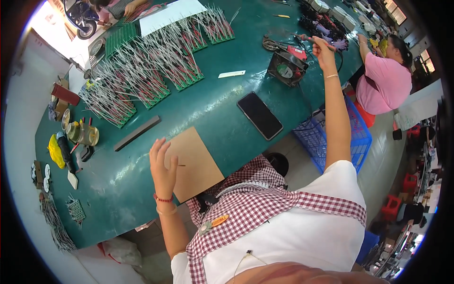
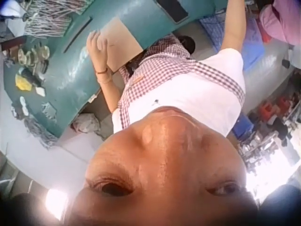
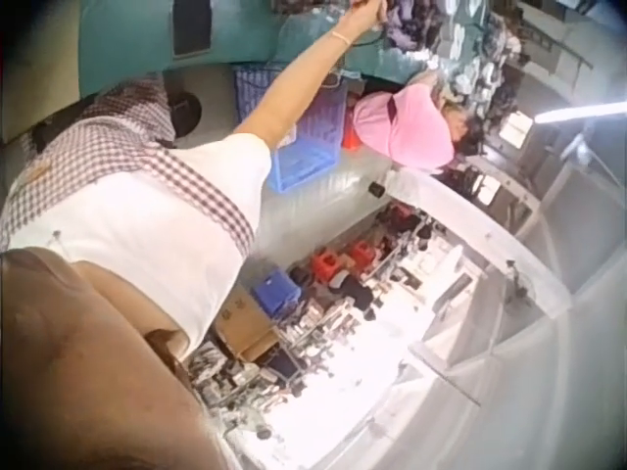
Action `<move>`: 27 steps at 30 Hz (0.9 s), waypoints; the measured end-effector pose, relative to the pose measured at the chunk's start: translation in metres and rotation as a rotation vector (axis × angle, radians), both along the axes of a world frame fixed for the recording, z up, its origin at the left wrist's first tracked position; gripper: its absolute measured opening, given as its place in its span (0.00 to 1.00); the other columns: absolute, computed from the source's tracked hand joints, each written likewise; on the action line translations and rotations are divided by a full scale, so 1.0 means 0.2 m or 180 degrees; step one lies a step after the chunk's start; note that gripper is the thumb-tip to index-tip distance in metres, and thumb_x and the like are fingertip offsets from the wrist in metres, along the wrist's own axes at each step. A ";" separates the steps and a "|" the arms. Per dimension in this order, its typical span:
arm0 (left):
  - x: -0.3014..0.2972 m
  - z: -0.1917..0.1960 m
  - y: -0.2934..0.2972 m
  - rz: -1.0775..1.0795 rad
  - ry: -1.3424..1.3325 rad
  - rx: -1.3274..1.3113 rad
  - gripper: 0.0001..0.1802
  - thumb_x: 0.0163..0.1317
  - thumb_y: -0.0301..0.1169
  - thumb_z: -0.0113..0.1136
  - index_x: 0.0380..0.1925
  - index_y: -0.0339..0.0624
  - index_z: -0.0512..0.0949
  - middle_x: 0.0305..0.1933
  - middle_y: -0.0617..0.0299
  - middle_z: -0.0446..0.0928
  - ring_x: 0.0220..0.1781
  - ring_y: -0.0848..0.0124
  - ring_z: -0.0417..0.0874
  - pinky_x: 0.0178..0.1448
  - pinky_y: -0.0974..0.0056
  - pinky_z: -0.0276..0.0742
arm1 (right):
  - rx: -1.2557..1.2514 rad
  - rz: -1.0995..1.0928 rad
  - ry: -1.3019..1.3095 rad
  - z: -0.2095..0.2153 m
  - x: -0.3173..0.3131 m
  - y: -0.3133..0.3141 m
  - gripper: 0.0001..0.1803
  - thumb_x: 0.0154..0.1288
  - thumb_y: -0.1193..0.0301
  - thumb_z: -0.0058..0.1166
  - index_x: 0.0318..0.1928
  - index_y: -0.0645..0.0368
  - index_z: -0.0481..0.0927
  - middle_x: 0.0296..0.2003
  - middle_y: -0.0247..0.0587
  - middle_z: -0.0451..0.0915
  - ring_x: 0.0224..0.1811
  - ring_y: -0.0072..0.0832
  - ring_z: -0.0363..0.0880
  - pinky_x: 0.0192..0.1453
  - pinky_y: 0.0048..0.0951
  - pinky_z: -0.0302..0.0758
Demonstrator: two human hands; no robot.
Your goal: The person solders wire connections on a circuit board array using a soldering iron, removes the board from a cardboard jig, places another circuit board onto the jig, and solders contacts across the board using solder wire and the soldering iron.
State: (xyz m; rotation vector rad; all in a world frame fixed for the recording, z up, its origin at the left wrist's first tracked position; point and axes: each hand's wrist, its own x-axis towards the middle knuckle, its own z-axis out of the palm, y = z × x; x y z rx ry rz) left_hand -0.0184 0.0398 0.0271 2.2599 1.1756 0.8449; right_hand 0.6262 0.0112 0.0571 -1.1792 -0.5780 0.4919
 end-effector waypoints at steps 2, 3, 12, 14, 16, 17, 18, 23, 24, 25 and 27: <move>-0.04 0.00 -0.06 0.0085 0.0060 0.0006 0.21 0.57 0.22 0.60 0.53 0.38 0.76 0.63 0.54 0.72 0.70 0.54 0.68 0.71 0.54 0.64 | -0.0250 0.0133 -0.0018 -0.05 0.06 0.09 0.07 0.63 0.68 0.63 0.38 0.57 0.84 0.25 0.30 0.78 0.21 0.16 0.72 0.24 0.17 0.67; -0.07 0.00 -0.10 0.0178 0.0127 0.0009 0.21 0.56 0.21 0.60 0.53 0.38 0.76 0.62 0.54 0.74 0.69 0.54 0.69 0.71 0.54 0.64 | -0.0413 0.0167 -0.0070 -0.07 0.08 0.14 0.07 0.62 0.68 0.64 0.37 0.56 0.84 0.25 0.30 0.78 0.22 0.16 0.72 0.25 0.17 0.67; -0.04 0.04 -0.39 0.0244 0.1416 -0.0791 0.55 0.38 0.40 0.79 0.69 0.47 0.61 0.77 0.45 0.44 0.79 0.40 0.40 0.75 0.34 0.44 | -0.0187 0.1484 0.1331 -0.25 0.17 0.24 0.22 0.69 0.59 0.58 0.52 0.65 0.76 0.54 0.50 0.78 0.51 0.32 0.78 0.55 0.31 0.77; -0.05 -0.02 -0.41 0.0253 0.1404 -0.0873 0.59 0.35 0.42 0.80 0.70 0.48 0.60 0.78 0.45 0.42 0.79 0.38 0.37 0.74 0.32 0.41 | -0.0577 0.1401 0.1325 -0.27 0.16 0.20 0.28 0.69 0.55 0.56 0.55 0.70 0.74 0.57 0.52 0.76 0.57 0.36 0.77 0.61 0.33 0.75; -0.06 -0.03 -0.44 0.0092 0.1621 -0.0851 0.60 0.34 0.39 0.79 0.71 0.51 0.59 0.78 0.46 0.42 0.79 0.40 0.37 0.75 0.33 0.42 | -0.0849 0.1712 0.1350 -0.21 0.11 0.15 0.31 0.69 0.53 0.55 0.55 0.71 0.73 0.58 0.52 0.76 0.58 0.36 0.76 0.62 0.33 0.74; -0.06 -0.03 -0.45 0.0140 0.1623 -0.0751 0.56 0.36 0.37 0.79 0.70 0.52 0.62 0.78 0.48 0.46 0.78 0.39 0.40 0.75 0.34 0.45 | -0.1090 0.1960 0.1372 -0.19 0.09 0.15 0.33 0.69 0.52 0.55 0.56 0.73 0.72 0.58 0.53 0.76 0.59 0.37 0.76 0.64 0.33 0.73; -0.06 -0.04 -0.45 0.0142 0.1608 -0.0759 0.56 0.36 0.37 0.79 0.70 0.52 0.62 0.78 0.48 0.46 0.78 0.39 0.40 0.75 0.34 0.45 | -0.1328 0.2047 0.1359 -0.18 0.17 0.10 0.34 0.70 0.51 0.53 0.58 0.74 0.71 0.57 0.53 0.77 0.59 0.37 0.76 0.66 0.31 0.71; -0.01 -0.13 -0.49 -0.0287 0.1132 -0.0338 0.35 0.49 0.31 0.71 0.61 0.49 0.73 0.74 0.53 0.59 0.76 0.43 0.52 0.74 0.40 0.55 | -0.1328 0.0724 -0.0950 0.22 -0.38 -0.02 0.29 0.72 0.56 0.52 0.58 0.71 0.74 0.54 0.49 0.79 0.58 0.32 0.77 0.65 0.31 0.70; 0.02 -0.16 -0.51 -0.0443 0.0929 -0.0215 0.32 0.50 0.31 0.69 0.59 0.48 0.74 0.73 0.54 0.61 0.75 0.43 0.55 0.74 0.42 0.57 | -0.1319 0.0818 -0.0910 0.25 -0.55 0.00 0.29 0.72 0.56 0.52 0.58 0.71 0.74 0.54 0.49 0.79 0.58 0.32 0.77 0.65 0.31 0.70; 0.08 -0.15 -0.51 -0.0490 0.0997 -0.0069 0.28 0.52 0.30 0.67 0.56 0.47 0.76 0.71 0.53 0.63 0.74 0.44 0.57 0.74 0.44 0.59 | -0.1274 0.1242 -0.1121 0.31 -0.74 0.00 0.27 0.72 0.57 0.52 0.58 0.69 0.74 0.53 0.48 0.80 0.58 0.32 0.77 0.64 0.31 0.70; 0.13 -0.19 -0.47 -0.0733 0.0892 0.0012 0.28 0.53 0.31 0.67 0.56 0.46 0.76 0.71 0.53 0.63 0.74 0.44 0.57 0.74 0.44 0.59 | -0.1418 0.1972 -0.1558 0.34 -1.10 0.05 0.26 0.72 0.58 0.53 0.58 0.68 0.75 0.51 0.45 0.81 0.57 0.31 0.78 0.62 0.31 0.72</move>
